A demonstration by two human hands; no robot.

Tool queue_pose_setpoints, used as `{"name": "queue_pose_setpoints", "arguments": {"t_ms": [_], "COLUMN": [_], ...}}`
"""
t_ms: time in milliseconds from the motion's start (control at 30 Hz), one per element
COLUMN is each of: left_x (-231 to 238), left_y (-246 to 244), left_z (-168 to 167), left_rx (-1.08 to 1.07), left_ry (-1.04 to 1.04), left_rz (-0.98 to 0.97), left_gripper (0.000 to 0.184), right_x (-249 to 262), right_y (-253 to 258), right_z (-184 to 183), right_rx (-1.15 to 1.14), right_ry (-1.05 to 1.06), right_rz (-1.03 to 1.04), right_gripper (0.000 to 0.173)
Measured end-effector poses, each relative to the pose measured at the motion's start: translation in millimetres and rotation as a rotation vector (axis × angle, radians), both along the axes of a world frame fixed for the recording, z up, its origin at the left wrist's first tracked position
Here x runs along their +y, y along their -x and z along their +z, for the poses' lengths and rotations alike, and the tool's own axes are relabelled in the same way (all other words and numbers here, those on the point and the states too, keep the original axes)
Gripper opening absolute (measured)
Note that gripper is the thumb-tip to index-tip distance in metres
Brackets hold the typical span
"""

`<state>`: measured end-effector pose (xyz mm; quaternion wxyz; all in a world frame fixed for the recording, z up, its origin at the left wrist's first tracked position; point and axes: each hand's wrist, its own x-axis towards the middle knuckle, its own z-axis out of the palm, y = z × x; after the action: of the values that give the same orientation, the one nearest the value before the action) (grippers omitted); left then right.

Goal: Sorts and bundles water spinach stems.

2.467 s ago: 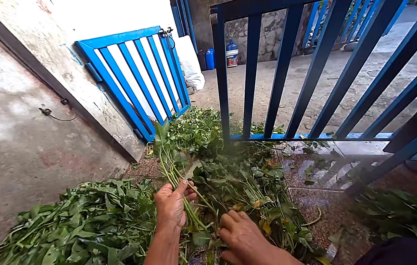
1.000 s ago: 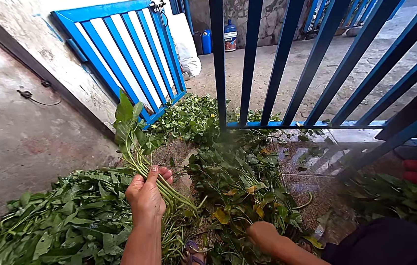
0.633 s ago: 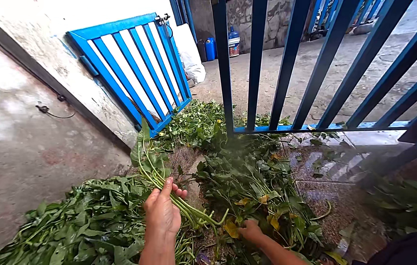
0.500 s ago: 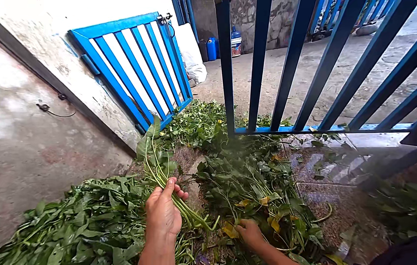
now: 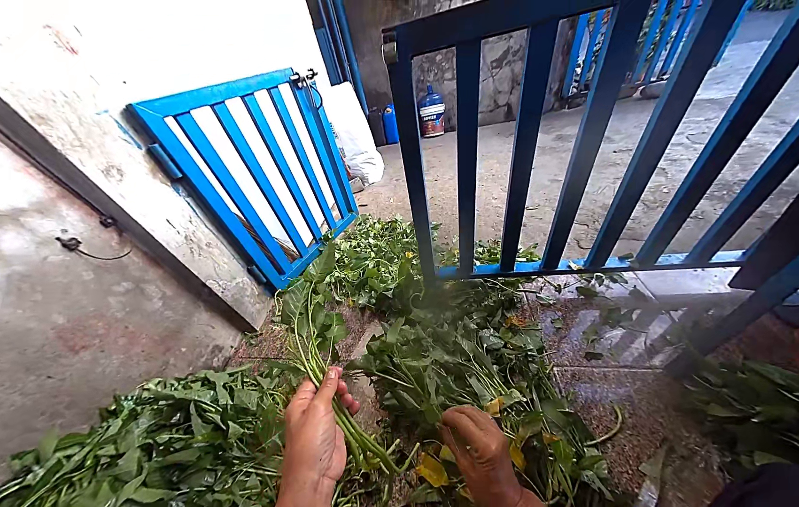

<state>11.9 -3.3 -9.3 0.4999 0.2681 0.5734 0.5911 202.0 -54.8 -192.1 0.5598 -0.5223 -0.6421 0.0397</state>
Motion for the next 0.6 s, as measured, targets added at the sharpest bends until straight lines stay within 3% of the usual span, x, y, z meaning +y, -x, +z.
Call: {"name": "queue_pose_setpoints", "arguments": {"t_ms": [267, 367, 600], "left_x": [-1.0, -6.1, -16.2], "left_y": [-5.9, -10.5, -31.4], "left_z": [0.1, -5.6, -20.0], "left_rx": [-0.127, -0.150, -0.197], "left_ry": [0.021, -0.022, -0.100], "left_rz": [-0.002, -0.142, -0.350], "left_gripper": [0.010, 0.005, 0.019], "right_x": [1.2, 3.3, -0.7], "right_y": [1.5, 7.5, 28.0], "right_z": [17.5, 33.9, 63.0], "right_rx": [0.028, 0.093, 0.167], "right_ry": [-0.107, -0.078, 0.005], "right_rz": [-0.051, -0.015, 0.140], "right_gripper": [0.008, 0.009, 0.014]}}
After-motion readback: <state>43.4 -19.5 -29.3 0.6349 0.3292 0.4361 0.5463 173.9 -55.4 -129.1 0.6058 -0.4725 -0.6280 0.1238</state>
